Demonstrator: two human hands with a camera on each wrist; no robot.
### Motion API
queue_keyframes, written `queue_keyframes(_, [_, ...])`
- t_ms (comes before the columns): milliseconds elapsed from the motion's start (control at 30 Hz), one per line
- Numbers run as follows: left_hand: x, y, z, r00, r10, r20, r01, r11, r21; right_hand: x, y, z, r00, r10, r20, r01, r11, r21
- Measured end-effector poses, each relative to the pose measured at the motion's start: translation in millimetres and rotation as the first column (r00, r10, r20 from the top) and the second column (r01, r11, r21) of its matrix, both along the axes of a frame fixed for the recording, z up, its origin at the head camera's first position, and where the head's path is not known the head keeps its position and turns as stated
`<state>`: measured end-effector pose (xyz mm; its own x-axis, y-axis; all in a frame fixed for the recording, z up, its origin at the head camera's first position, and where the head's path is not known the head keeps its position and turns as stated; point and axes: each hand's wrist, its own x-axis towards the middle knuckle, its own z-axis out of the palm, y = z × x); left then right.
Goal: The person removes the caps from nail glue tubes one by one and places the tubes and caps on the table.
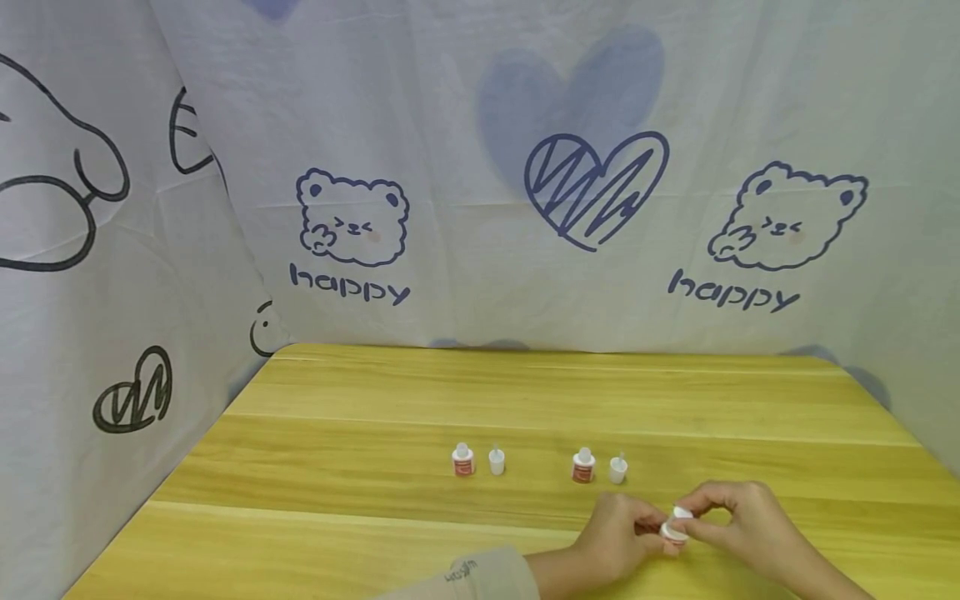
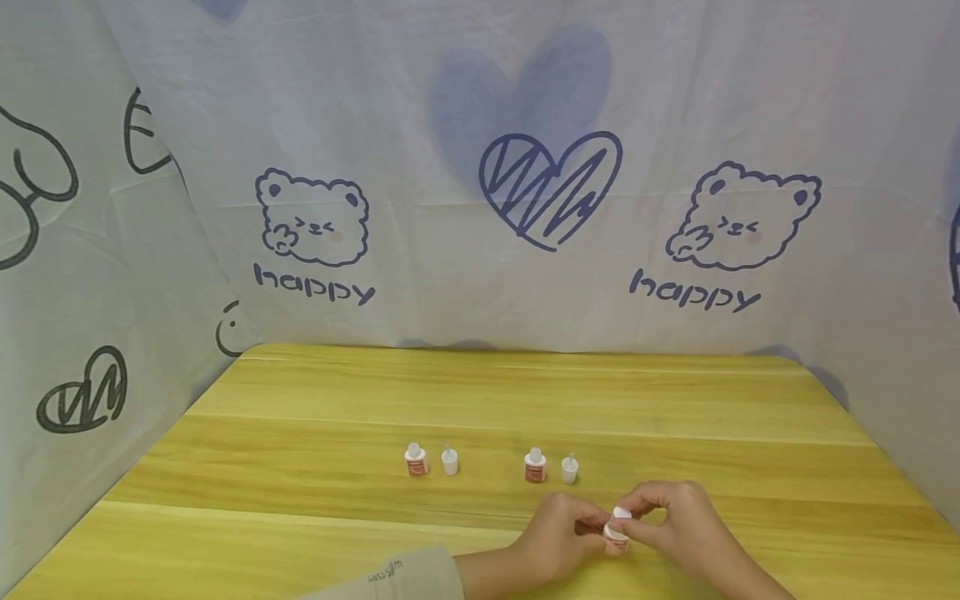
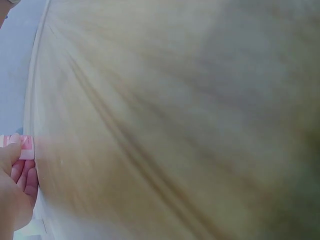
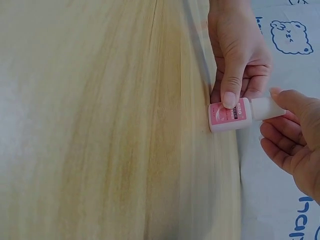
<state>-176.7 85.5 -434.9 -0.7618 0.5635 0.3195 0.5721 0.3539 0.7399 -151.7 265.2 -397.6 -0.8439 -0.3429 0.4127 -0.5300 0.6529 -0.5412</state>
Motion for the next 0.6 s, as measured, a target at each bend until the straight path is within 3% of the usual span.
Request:
queue_keyframes(200, [-1.1, -0.7, 0.0, 1.0, -0.016, -0.023, 0.015, 1.0, -0.007, 0.2, 0.1, -0.4, 1.0, 0.013, -0.011, -0.013, 1.0, -0.009])
queue_keyframes(600, [0.4, -1.1, 1.5, 1.0, -0.005, 0.014, 0.005, 1.0, 0.009, -0.4, 2.0, -0.2, 0.997, 0.073, -0.023, -0.073, 0.997, -0.014])
